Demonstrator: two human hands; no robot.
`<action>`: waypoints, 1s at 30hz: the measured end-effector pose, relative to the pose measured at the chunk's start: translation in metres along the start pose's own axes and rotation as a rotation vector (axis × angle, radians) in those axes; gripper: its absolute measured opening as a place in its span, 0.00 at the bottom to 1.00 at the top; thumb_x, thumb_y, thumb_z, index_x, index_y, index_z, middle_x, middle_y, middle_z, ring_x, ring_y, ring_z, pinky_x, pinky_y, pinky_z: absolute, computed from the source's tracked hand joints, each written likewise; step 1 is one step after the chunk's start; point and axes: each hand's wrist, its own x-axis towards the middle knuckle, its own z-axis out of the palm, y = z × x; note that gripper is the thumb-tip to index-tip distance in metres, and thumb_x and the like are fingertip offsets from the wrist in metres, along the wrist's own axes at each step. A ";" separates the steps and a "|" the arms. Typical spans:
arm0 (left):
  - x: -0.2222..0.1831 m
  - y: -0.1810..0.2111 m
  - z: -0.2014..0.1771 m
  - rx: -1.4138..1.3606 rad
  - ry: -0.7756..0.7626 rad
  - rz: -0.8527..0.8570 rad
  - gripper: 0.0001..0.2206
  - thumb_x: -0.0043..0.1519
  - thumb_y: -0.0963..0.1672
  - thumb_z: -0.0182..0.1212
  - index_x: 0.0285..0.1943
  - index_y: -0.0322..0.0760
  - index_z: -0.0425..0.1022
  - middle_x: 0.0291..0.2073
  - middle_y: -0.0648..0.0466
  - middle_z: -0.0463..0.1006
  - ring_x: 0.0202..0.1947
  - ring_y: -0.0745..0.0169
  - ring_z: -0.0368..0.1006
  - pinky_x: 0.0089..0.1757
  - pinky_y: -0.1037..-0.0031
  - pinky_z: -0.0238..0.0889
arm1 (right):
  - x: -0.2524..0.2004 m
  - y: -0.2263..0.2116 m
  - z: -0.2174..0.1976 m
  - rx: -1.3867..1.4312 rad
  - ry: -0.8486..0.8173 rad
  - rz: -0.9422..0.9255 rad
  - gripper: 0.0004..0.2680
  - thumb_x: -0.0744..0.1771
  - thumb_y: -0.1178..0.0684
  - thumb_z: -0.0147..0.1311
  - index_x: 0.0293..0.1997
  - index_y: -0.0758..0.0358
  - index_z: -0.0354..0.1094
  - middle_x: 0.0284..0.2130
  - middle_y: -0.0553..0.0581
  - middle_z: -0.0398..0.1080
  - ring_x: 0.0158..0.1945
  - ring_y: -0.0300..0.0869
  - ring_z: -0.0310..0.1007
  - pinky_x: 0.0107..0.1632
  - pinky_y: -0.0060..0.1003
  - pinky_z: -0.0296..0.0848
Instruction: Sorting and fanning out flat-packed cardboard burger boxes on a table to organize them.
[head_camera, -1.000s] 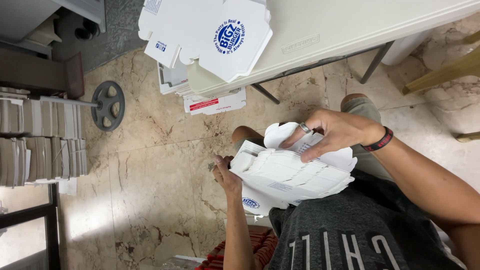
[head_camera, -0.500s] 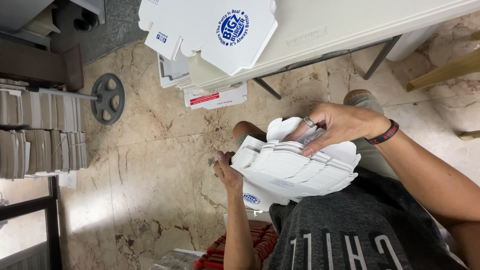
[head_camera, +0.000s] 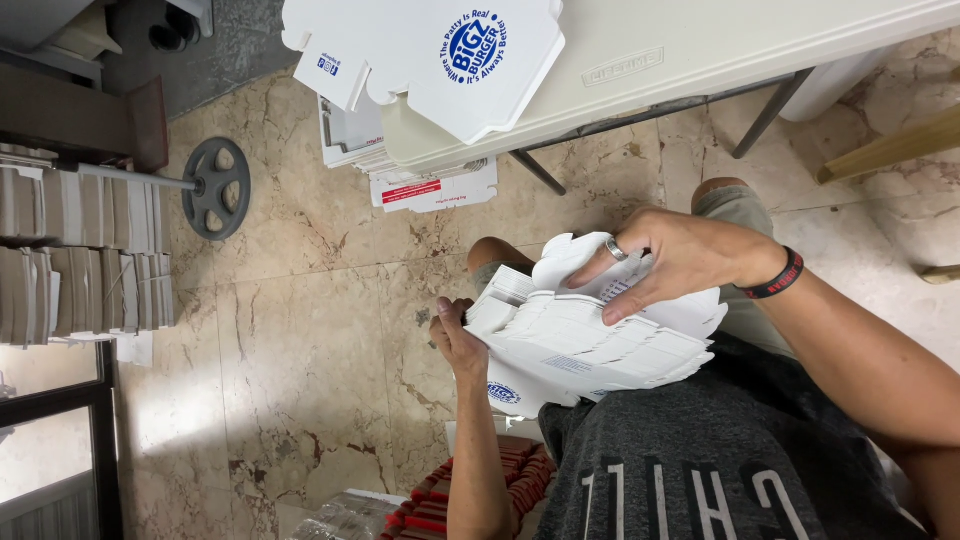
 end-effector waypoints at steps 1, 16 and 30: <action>0.000 -0.001 0.000 -0.007 -0.001 -0.004 0.29 0.76 0.46 0.33 0.15 0.44 0.61 0.09 0.63 0.53 0.11 0.74 0.46 0.21 0.81 0.40 | 0.001 0.000 -0.001 0.019 -0.014 0.011 0.18 0.57 0.49 0.75 0.49 0.61 0.82 0.41 0.63 0.85 0.47 0.49 0.85 0.51 0.45 0.78; -0.001 0.000 -0.001 -0.037 0.012 -0.011 0.29 0.75 0.45 0.34 0.14 0.42 0.61 0.05 0.62 0.53 0.10 0.74 0.47 0.20 0.81 0.41 | 0.003 -0.003 -0.003 0.109 -0.060 -0.071 0.15 0.61 0.55 0.67 0.53 0.63 0.78 0.45 0.70 0.82 0.47 0.58 0.84 0.53 0.53 0.79; -0.003 0.002 0.000 0.017 -0.001 -0.007 0.29 0.76 0.46 0.33 0.15 0.43 0.62 0.08 0.63 0.53 0.11 0.74 0.45 0.20 0.80 0.40 | 0.002 0.001 0.005 -0.024 -0.008 -0.027 0.17 0.57 0.49 0.75 0.47 0.61 0.82 0.39 0.63 0.85 0.43 0.50 0.86 0.48 0.45 0.79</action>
